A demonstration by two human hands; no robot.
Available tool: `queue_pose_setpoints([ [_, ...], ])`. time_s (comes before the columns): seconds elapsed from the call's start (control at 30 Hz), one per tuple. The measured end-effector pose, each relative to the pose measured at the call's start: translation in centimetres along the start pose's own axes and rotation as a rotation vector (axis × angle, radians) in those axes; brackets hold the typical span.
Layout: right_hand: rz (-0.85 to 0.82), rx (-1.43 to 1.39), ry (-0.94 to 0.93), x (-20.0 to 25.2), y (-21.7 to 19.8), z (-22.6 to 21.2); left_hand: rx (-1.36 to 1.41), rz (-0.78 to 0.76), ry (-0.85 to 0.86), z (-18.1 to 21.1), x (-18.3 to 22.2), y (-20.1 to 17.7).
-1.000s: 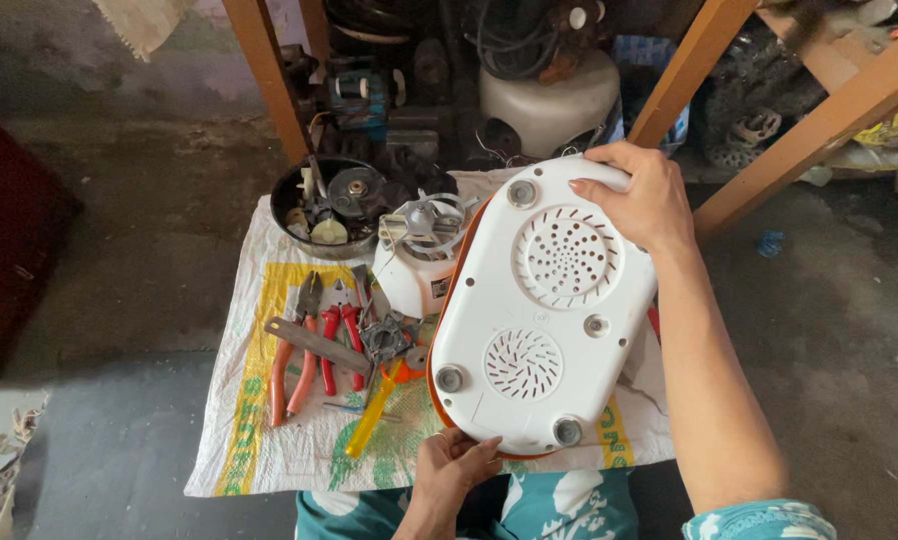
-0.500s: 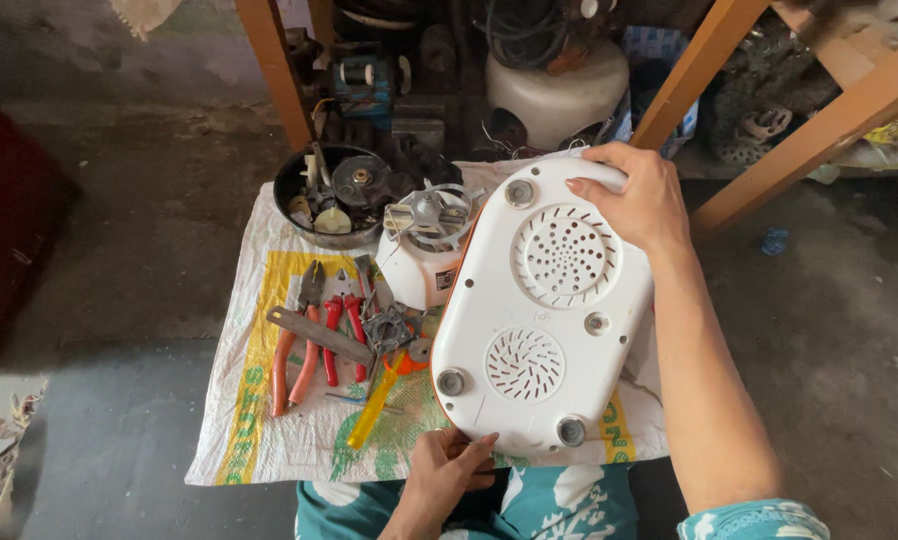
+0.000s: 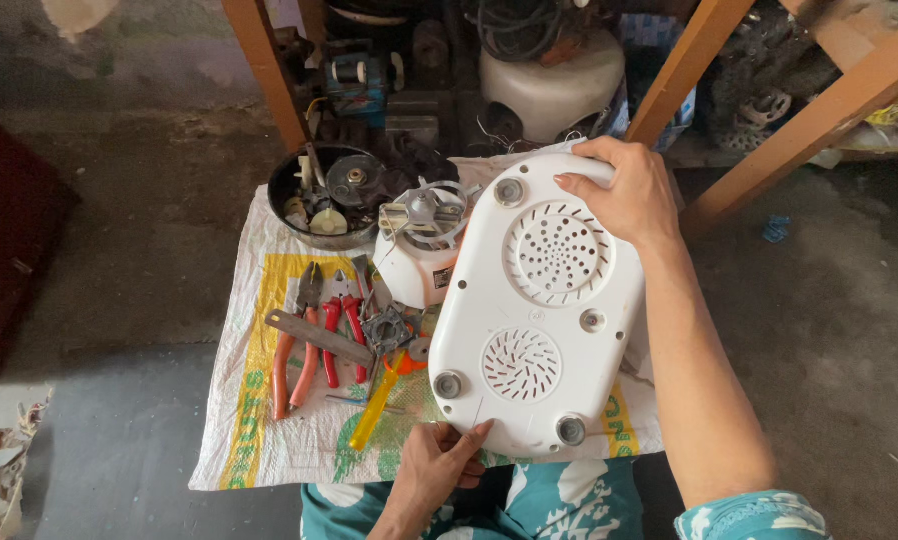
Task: The person disassembles and reassembles the outer plastic casing of an orange and white blender using their hands.
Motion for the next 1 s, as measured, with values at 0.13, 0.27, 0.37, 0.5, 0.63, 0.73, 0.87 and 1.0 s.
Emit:
queue_pose_setpoints([
  [0.13,0.031,-0.015,-0.087,0.1,0.1,-0.4,0.071,-0.019,-0.003,-0.4,-0.4,-0.1],
  [0.27,0.034,-0.046,-0.073,0.3,0.1,-0.1,0.077,-0.047,0.014,-1.0,-1.1,-0.2],
  [0.37,0.047,-0.055,-0.089,0.4,0.0,-0.3,0.06,-0.04,0.015,-1.2,-1.7,-0.2],
  [0.5,0.066,-0.019,-0.119,0.5,0.0,-0.6,0.039,-0.039,-0.006,-1.4,-2.3,-0.3],
  [0.63,0.06,-0.025,-0.085,0.6,0.0,-0.3,0.062,-0.03,-0.04,-1.8,-2.2,-0.5],
  [0.73,0.067,-0.03,-0.104,0.6,0.1,-0.3,0.033,-0.028,-0.034,-1.7,-2.3,-0.5],
  [0.87,0.076,-0.002,-0.141,0.5,0.1,-0.4,0.01,-0.039,-0.016,-1.4,-2.5,-0.6],
  [1.0,0.082,-0.009,-0.116,0.7,0.4,0.1,0.014,-0.044,-0.032,-1.5,-2.5,-0.5],
])
Point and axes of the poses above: each hand's wrist, its own x-axis away from the middle knuckle, its own y-axis out of the palm, z = x × y, the point moved 8 cm from there along -x, towards the middle knuckle
